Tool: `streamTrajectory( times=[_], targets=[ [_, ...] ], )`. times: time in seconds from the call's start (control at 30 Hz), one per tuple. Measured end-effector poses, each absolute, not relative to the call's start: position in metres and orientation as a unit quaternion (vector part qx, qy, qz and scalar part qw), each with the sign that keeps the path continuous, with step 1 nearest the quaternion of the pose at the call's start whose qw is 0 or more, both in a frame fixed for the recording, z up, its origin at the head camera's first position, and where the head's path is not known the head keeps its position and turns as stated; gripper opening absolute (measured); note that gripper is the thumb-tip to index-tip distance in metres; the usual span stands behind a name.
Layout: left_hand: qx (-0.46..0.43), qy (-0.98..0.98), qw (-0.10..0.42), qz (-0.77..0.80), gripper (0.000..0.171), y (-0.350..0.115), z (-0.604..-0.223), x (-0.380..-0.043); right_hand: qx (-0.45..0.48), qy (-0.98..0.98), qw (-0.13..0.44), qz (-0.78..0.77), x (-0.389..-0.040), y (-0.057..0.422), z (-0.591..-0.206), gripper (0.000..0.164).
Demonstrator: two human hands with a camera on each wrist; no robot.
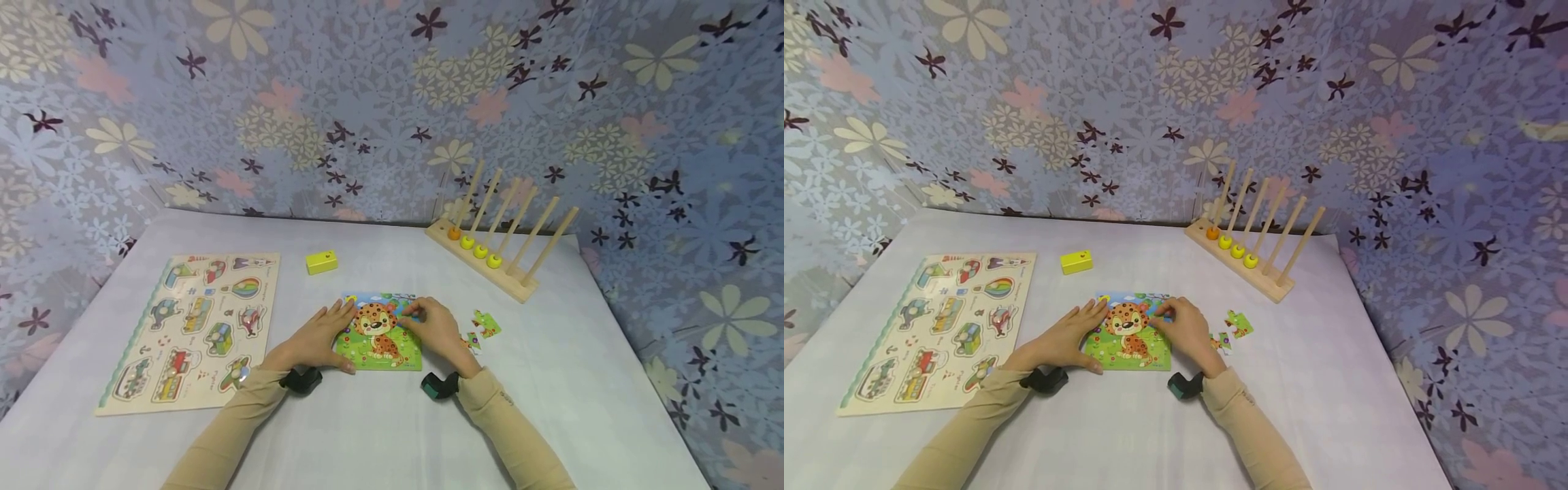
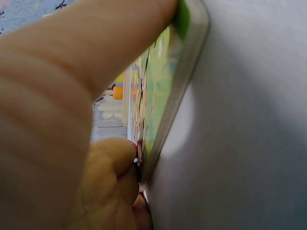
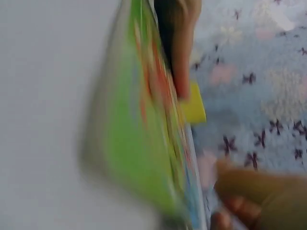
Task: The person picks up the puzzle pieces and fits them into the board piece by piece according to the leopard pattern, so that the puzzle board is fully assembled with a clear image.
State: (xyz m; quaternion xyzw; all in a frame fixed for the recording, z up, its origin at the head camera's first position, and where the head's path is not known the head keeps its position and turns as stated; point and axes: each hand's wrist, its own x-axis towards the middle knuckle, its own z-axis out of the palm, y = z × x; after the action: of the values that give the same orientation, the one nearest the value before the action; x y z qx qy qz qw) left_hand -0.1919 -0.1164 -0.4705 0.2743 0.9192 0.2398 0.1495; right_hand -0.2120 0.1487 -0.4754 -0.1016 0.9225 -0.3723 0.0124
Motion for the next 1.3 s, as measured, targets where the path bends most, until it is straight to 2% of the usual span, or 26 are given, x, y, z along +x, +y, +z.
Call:
streamTrajectory(
  times=[0.13, 0.27, 0.33, 0.47, 0.57, 0.67, 0.8, 1.07, 1.2, 1.3],
  targets=[
    [0.274, 0.919, 0.15, 0.24, 0.115, -0.117, -0.47, -0.191, -0.091, 0.89, 0.035, -0.446, -0.218, 0.17, -0.465, 0.016],
    [0.278, 0.917, 0.151, 0.245, 0.114, -0.118, -0.469, -0.19, -0.066, 0.897, -0.005, -0.436, -0.22, 0.21, -0.459, 0.022],
    [0.278, 0.917, 0.151, 0.243, 0.114, -0.118, -0.469, -0.191, -0.051, 0.912, -0.007, -0.408, -0.217, 0.233, -0.457, 0.028],
    [0.277, 0.92, 0.152, 0.23, 0.114, -0.117, -0.47, -0.193, -0.03, 0.933, 0.048, -0.354, -0.21, 0.269, -0.451, 0.049],
    [0.28, 0.92, 0.152, 0.227, 0.114, -0.116, -0.47, -0.194, -0.034, 0.937, 0.093, -0.336, -0.207, 0.279, -0.445, 0.067],
    [0.281, 0.92, 0.153, 0.228, 0.114, -0.115, -0.47, -0.195, -0.05, 0.941, 0.104, -0.318, -0.206, 0.275, -0.441, 0.073],
    [0.275, 0.921, 0.157, 0.229, 0.114, -0.116, -0.47, -0.193, -0.061, 0.95, 0.095, -0.293, -0.205, 0.266, -0.442, 0.066],
    [0.28, 0.919, 0.151, 0.232, 0.115, -0.118, -0.472, -0.194, -0.029, 0.944, 0.108, -0.311, -0.209, 0.267, -0.444, 0.041],
    [0.282, 0.919, 0.149, 0.233, 0.115, -0.118, -0.472, -0.194, -0.029, 0.935, 0.082, -0.344, -0.21, 0.261, -0.441, 0.03],
    [0.282, 0.918, 0.149, 0.237, 0.115, -0.117, -0.472, -0.194, -0.033, 0.912, 0.088, -0.398, -0.211, 0.249, -0.441, 0.028]
  ],
)
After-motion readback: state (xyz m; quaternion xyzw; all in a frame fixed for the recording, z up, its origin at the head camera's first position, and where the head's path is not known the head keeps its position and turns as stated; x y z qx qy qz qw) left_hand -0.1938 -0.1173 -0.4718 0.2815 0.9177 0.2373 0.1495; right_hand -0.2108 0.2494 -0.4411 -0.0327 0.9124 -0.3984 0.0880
